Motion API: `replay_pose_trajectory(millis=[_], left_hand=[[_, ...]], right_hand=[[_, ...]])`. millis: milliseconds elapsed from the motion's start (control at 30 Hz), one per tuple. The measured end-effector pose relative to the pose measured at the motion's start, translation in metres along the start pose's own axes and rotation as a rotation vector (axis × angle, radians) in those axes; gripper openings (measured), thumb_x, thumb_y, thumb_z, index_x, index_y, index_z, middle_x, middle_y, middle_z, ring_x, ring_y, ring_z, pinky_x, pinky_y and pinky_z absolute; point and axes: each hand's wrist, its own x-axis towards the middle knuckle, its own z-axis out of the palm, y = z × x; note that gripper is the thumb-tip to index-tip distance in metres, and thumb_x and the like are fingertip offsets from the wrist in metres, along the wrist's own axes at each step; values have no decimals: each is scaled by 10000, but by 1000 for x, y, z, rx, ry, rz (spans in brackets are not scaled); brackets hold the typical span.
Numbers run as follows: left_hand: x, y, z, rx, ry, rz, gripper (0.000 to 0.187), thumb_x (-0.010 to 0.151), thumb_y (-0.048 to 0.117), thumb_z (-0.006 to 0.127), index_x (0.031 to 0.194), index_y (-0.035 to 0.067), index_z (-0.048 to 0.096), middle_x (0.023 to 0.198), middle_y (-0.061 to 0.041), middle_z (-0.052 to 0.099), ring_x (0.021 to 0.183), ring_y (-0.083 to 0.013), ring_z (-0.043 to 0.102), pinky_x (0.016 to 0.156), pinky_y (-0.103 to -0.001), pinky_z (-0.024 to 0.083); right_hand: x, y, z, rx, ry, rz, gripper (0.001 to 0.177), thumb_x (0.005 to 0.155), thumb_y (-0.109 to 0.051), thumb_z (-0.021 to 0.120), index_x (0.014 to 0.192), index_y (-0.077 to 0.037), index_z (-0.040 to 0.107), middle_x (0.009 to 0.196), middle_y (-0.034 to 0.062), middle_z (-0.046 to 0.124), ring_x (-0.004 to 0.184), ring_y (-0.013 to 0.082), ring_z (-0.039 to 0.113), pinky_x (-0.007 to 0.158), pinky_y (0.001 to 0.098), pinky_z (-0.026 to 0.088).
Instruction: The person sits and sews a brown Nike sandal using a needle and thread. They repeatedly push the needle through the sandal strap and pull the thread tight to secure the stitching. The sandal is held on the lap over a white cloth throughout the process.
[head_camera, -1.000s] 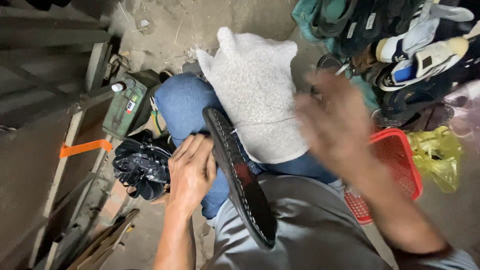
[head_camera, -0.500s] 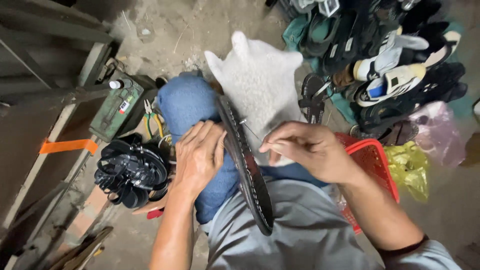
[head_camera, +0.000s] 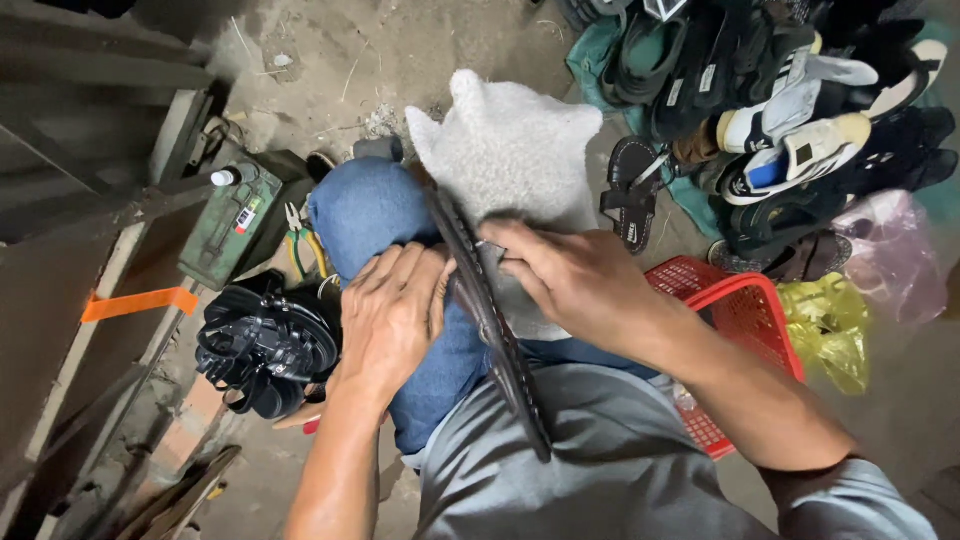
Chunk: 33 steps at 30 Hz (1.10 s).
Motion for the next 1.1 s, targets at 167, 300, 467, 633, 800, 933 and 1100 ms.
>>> replay_pose_trajectory(millis=[167, 300, 467, 633, 800, 933, 1100], left_hand=[[5, 4, -4, 162, -182, -101, 213, 1087, 198, 566, 912, 77, 577, 819, -100, 588, 737, -314, 573, 684, -431, 478], [6, -10, -15, -18, -336, -118, 230, 1083, 235, 531, 973, 47, 603, 883, -139, 633, 792, -354, 623, 757, -456, 499], [-6, -14, -5, 293, -414, -244, 455, 1029, 566, 517, 884, 140, 588, 824, -63, 679, 650, -343, 685, 443, -496, 492], [-23, -11, -21, 390, -462, -629, 740, 811, 908, 477, 747, 189, 637, 700, -80, 726, 655, -399, 713, 508, -517, 510], [-60, -20, -46, 431, -598, -974, 820, 731, 958, 435, 1061, 284, 766, 705, -118, 765, 742, -338, 763, 648, -465, 557], [-81, -20, -36, 286, -358, -868, 669, 799, 859, 523, 675, 204, 574, 520, -24, 617, 568, -303, 667, 532, -446, 468], [-54, -16, -21, -119, -289, -795, 540, 947, 651, 462, 734, 166, 569, 566, -71, 587, 631, -400, 622, 623, -463, 425]], right_hand=[[-3, 19, 2, -196, -209, -62, 1053, 828, 270, 510, 1636, -334, 207, 723, -21, 462, 606, 210, 494, 369, 308, 474], [8, 12, -6, -396, -406, -108, 1045, 810, 137, 510, 1648, -365, 139, 921, 6, 596, 527, 251, 581, 349, 408, 488], [8, 11, -11, -382, -268, -188, 907, 847, 75, 561, 1631, -289, 287, 884, -11, 623, 657, 238, 669, 432, 446, 511], [14, 6, -2, -304, -271, -186, 874, 818, -25, 572, 1615, -286, 326, 1125, 29, 575, 821, 295, 656, 554, 474, 536], [16, 6, 1, -176, -225, -193, 830, 861, 157, 537, 1572, -225, 345, 1518, 226, 369, 872, 313, 687, 385, 354, 615], [-11, 19, 23, -212, 11, -199, 355, 1013, -41, 559, 1367, -11, 550, 989, 148, 650, 777, 269, 673, 640, 407, 595], [-65, 36, 35, -128, -135, -162, 190, 886, -18, 623, 1065, -15, 686, 995, 145, 733, 935, 297, 742, 969, 448, 623]])
